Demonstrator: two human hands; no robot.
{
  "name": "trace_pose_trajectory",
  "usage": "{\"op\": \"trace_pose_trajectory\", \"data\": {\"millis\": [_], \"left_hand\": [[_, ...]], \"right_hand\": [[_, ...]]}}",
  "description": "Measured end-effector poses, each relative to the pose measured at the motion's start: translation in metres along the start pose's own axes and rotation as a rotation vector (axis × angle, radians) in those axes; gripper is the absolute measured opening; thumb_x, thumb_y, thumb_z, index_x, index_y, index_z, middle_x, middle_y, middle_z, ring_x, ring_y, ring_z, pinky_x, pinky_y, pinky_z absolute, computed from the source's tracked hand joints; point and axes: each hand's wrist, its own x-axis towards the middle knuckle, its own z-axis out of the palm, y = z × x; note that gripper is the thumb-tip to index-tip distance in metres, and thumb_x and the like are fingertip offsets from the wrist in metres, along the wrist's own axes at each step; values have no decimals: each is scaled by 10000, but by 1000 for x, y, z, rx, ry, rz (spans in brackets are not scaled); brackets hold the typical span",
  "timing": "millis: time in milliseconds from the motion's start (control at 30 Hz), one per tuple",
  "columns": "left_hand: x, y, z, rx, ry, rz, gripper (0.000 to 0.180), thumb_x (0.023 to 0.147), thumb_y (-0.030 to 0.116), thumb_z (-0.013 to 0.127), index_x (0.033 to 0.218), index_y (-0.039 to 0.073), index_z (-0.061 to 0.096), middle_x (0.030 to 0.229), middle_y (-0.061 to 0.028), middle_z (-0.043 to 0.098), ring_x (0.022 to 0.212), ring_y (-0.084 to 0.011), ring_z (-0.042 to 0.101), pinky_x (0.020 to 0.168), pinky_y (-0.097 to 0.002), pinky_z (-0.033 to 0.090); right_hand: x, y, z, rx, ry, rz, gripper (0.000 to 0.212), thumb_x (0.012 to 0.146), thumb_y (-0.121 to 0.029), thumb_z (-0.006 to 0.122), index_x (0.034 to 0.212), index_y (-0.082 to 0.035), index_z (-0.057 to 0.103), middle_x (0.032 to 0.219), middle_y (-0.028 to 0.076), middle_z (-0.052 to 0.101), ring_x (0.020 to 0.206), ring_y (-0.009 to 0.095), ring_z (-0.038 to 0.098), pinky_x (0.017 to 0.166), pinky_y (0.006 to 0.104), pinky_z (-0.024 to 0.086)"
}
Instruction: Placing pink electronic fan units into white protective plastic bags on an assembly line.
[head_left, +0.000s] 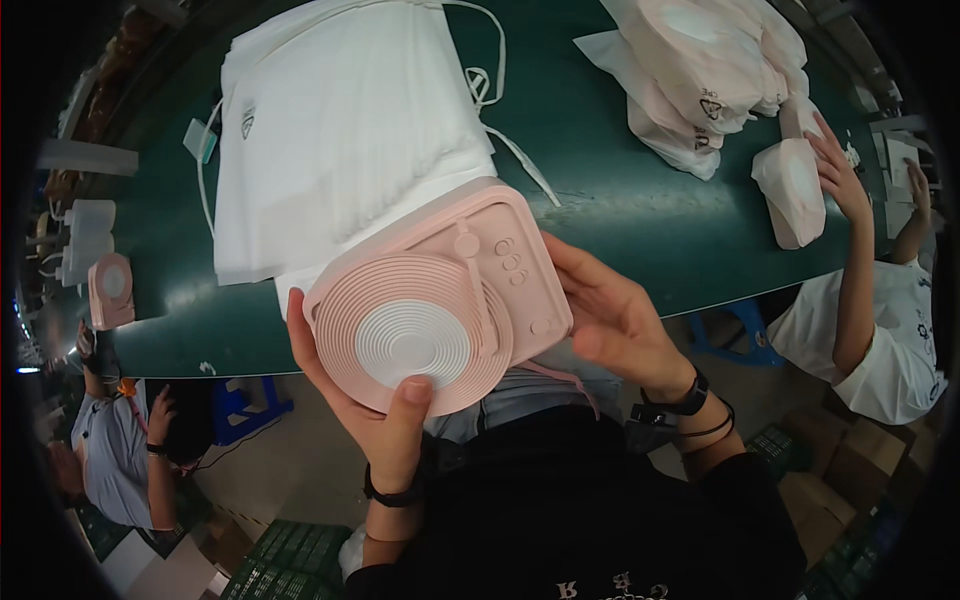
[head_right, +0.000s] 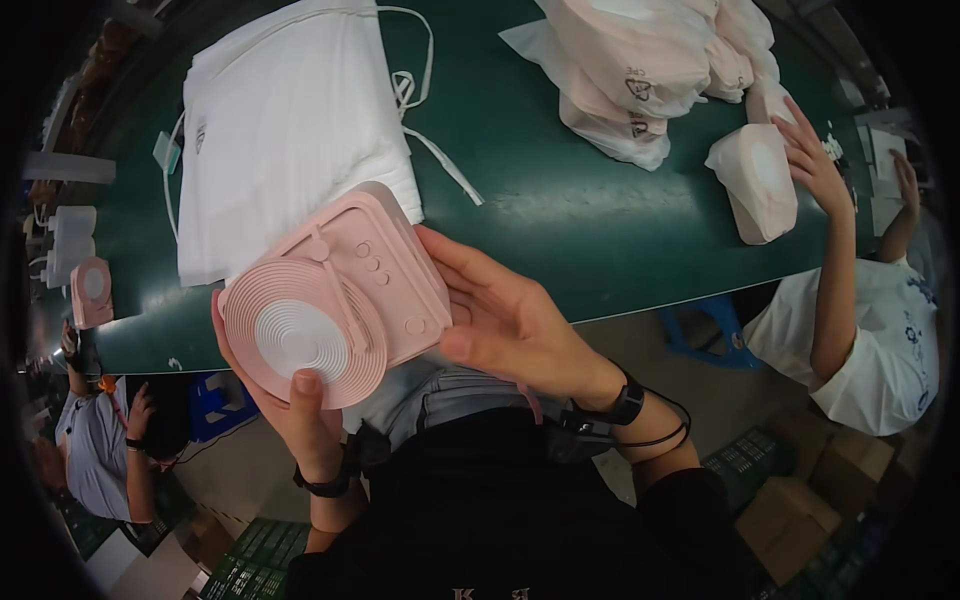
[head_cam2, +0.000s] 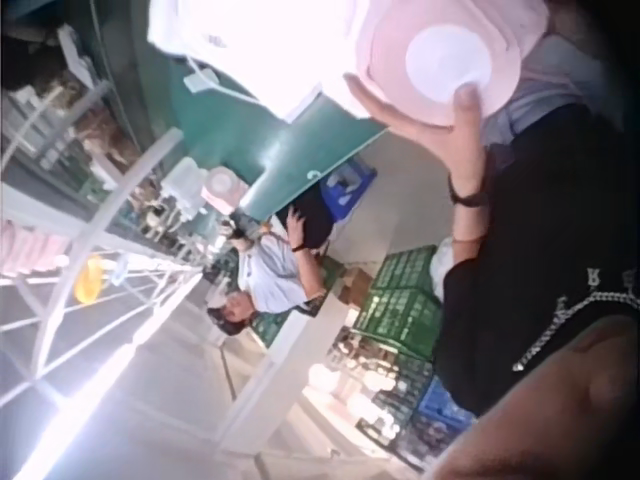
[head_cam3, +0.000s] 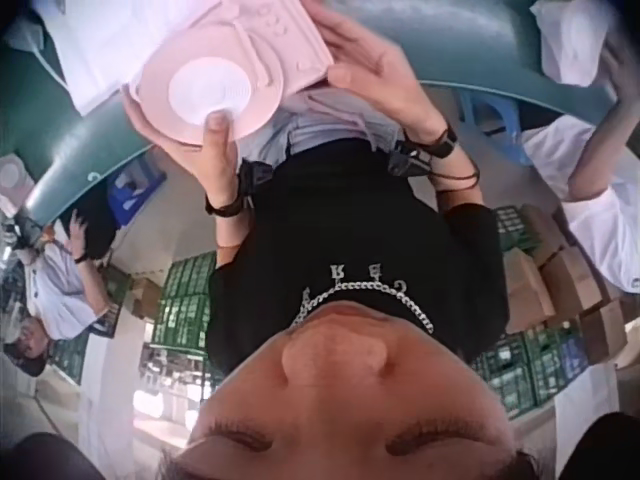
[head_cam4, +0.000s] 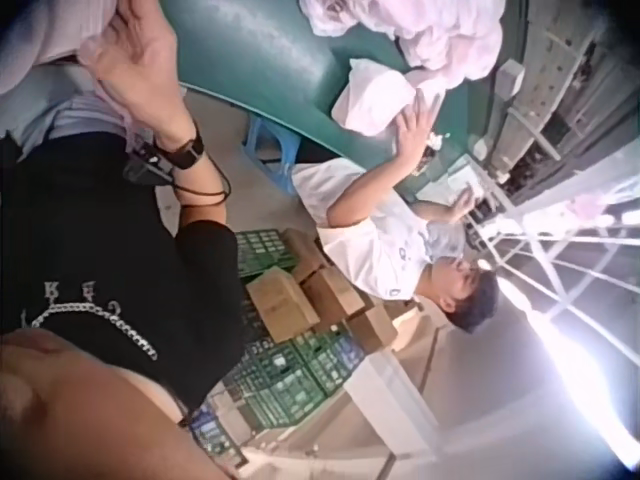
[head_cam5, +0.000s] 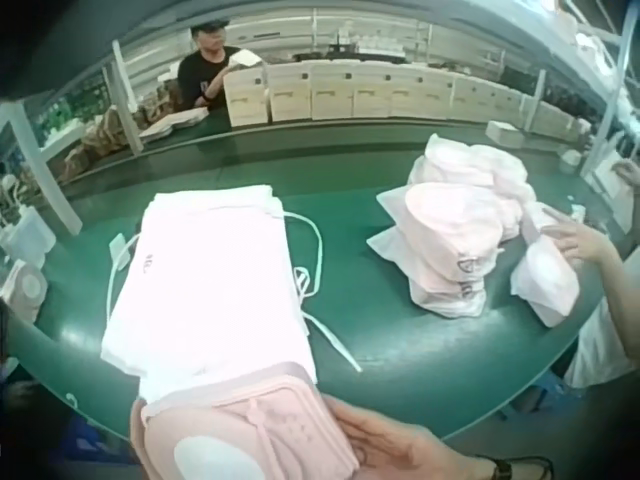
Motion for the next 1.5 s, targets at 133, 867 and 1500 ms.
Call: {"op": "trace_pose_trajectory", "data": {"millis": [133,867,1500], "left_hand": [[-12,-7,11,74,44,58,1078,663,302,768,1443,41,71,1420,-143,228,1215,-260,394,1008,-390,341],[20,12,4,64,-249,-24,960,618,158,754,1409,-7,235,1314,-197,430,1161,-277,493,953,-391,428],[31,-8,-19,222,-360,68,632,767,235,702,1297,17,434,1240,-166,507,1078,-268,541,920,-364,429]], "right_hand": [[-5,-2,-3,-68,52,-26,685,852,-23,587,1411,33,196,1365,175,395,1247,209,411,1016,335,370],[-13,5,-7,290,151,223,841,757,-286,725,1378,34,256,1315,147,436,1200,222,459,993,380,389],[-18,-25,-27,347,186,-144,620,859,-184,530,1365,35,246,1208,183,523,1094,256,562,909,389,482]]}}
